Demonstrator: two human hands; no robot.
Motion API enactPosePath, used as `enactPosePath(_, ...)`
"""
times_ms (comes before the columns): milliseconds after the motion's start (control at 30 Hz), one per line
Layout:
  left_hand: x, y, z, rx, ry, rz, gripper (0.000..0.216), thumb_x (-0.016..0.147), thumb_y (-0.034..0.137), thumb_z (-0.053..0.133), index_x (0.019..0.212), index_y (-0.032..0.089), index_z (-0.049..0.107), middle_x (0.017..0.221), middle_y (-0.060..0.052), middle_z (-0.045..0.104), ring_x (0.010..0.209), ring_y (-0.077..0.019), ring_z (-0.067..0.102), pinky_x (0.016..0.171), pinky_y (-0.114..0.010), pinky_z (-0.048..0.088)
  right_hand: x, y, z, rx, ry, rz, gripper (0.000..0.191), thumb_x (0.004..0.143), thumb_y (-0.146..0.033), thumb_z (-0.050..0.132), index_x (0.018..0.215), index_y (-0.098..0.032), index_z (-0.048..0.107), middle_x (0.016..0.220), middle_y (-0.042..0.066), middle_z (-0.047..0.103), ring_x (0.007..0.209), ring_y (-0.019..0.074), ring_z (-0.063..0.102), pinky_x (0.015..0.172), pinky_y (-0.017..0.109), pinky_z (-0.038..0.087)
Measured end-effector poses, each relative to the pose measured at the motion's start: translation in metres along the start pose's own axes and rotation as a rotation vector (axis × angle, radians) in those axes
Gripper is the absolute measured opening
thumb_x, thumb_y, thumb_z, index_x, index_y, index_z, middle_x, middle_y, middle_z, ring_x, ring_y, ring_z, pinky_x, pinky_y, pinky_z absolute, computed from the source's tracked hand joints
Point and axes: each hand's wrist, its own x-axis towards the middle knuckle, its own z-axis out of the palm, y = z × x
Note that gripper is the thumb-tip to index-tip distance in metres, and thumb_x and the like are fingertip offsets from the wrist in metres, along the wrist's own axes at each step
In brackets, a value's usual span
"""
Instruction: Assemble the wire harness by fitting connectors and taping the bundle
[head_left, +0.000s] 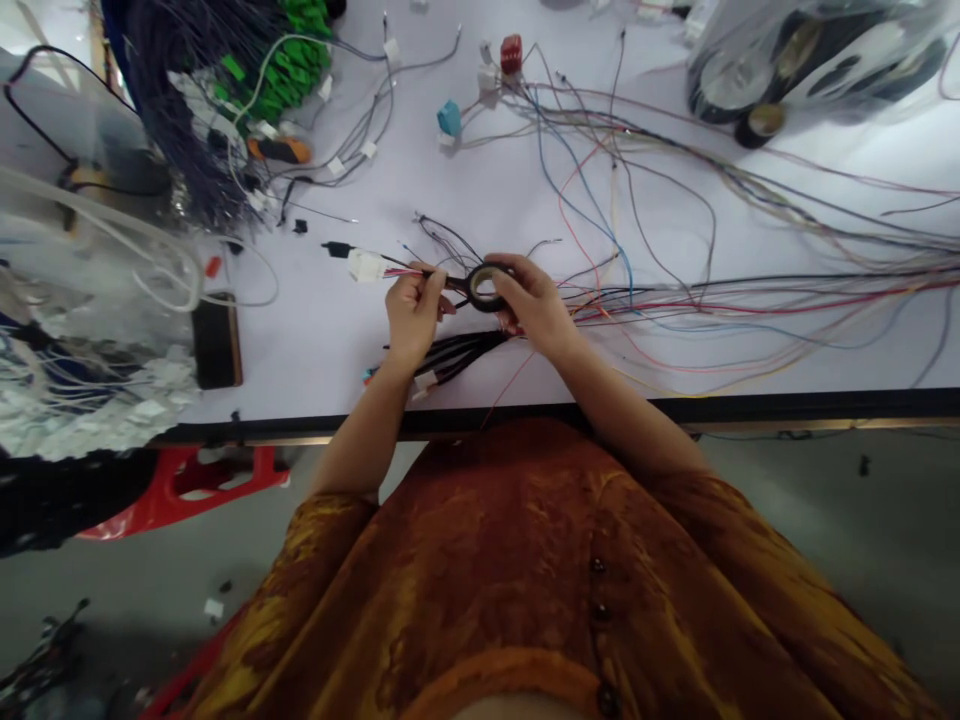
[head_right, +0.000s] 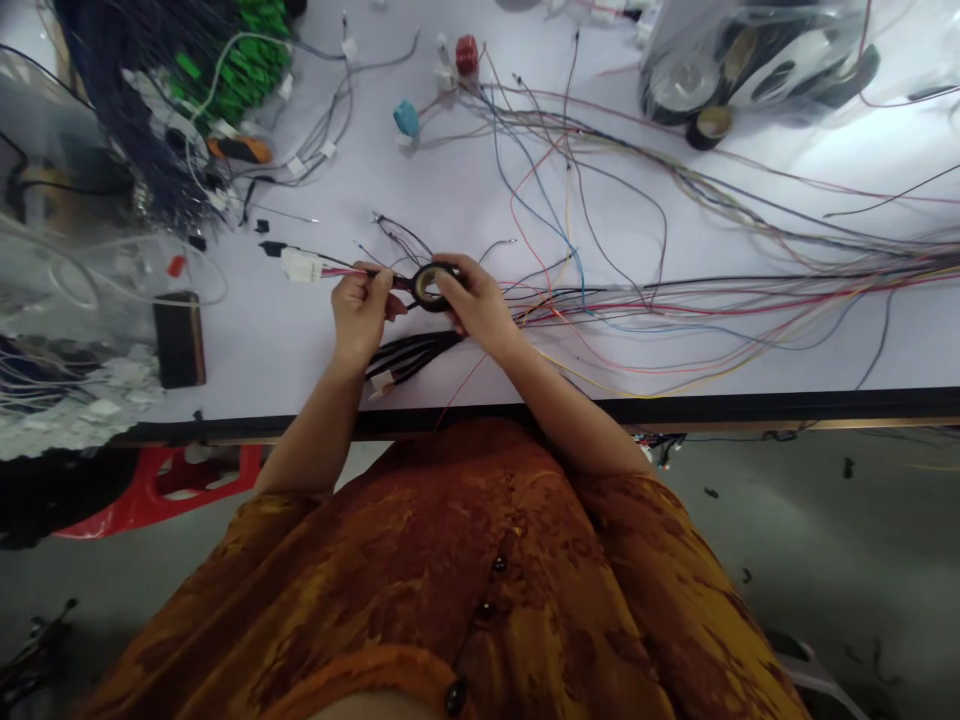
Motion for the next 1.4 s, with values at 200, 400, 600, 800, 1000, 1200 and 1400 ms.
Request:
enactPosePath(200,0.028,0.024,-0.013,0.116,-0.220,-0.087,0.027,0.087,0.033,0.072,0.068,0.017,0.064,0.046,0.004,0.055,0.028,-0.0055,0.041,0.029,-0.018,0.027,-0.033,0.023,0.044,-0.141,-0.049,-0.174,0.047,0.093,-0.025,0.058,0.139,-0.019,0.051,0.094,0.004,0.067,0.066,0.0103,0.061,0.064,0.024,0.055)
enactPosePath(400,0.010,0.041,-0.016,0.197,-0.254,0.075,0.028,0.097,0.041,0.059,0.082,0.018,0.065,0.071,-0.003,0.070,0.057,-0.0138,0.068,0.054,-0.025,0.056,-0.027,0.016,0.031,-0.220,-0.049,-0.227,0.018,0.095,-0.030,0.057,0.102,-0.018,0.067,0.085,0.003,0.066,0.070,0.0107,0.061,0.067,0.023,0.053)
enactPosePath(600,-0.035,0.040,-0.011,0.673,-0.223,0.658,0.014,0.099,0.025,0.054,0.092,0.021,0.065,0.093,-0.007,0.075,0.084,-0.0191,0.070,0.071,-0.031,0.054,0.001,-0.019,0.005,-0.097,-0.051,-0.111,0.017,0.098,-0.035,0.054,0.099,-0.019,0.060,0.074,-0.001,0.061,0.060,0.0090,0.057,0.051,0.019,0.047)
enactPosePath(800,-0.035,0.014,-0.013,0.733,-0.316,0.750,0.016,0.097,0.019,0.051,0.094,0.021,0.067,0.107,-0.009,0.074,0.095,-0.0213,0.070,0.083,-0.034,0.056,0.050,-0.022,0.012,-0.301,-0.190,-0.062,0.022,0.091,-0.035,0.066,0.097,-0.016,0.058,0.072,-0.002,0.057,0.060,0.0091,0.053,0.052,0.020,0.045)
enactPosePath(1000,-0.024,0.000,-0.018,0.135,-0.059,0.248,0.033,0.099,0.050,0.052,0.088,0.021,0.064,0.103,-0.008,0.072,0.084,-0.0163,0.072,0.074,-0.030,0.060,0.041,-0.009,-0.007,-0.064,-0.071,0.076,0.026,0.097,-0.037,0.055,0.117,-0.021,0.055,0.066,-0.007,0.051,0.044,0.0050,0.043,0.041,0.016,0.034)
enactPosePath(1200,-0.006,-0.010,-0.007,-0.141,-0.260,-0.074,0.034,0.082,0.050,0.076,0.092,0.019,0.064,0.087,-0.006,0.074,0.074,-0.0145,0.074,0.066,-0.024,0.060,0.017,-0.004,-0.021,0.047,-0.060,0.119,0.020,0.094,-0.036,0.058,0.108,-0.021,0.058,0.075,-0.003,0.061,0.047,0.0056,0.052,0.040,0.016,0.039)
enactPosePath(1400,-0.001,-0.009,0.003,-0.113,-0.204,-0.116,0.034,0.085,0.051,0.072,0.082,0.020,0.059,0.068,-0.001,0.069,0.059,-0.0128,0.070,0.055,-0.022,0.056,0.014,-0.011,-0.018,0.158,-0.012,0.224,0.016,0.094,-0.030,0.056,0.107,-0.021,0.056,0.070,-0.003,0.062,0.046,0.0072,0.053,0.040,0.017,0.043)
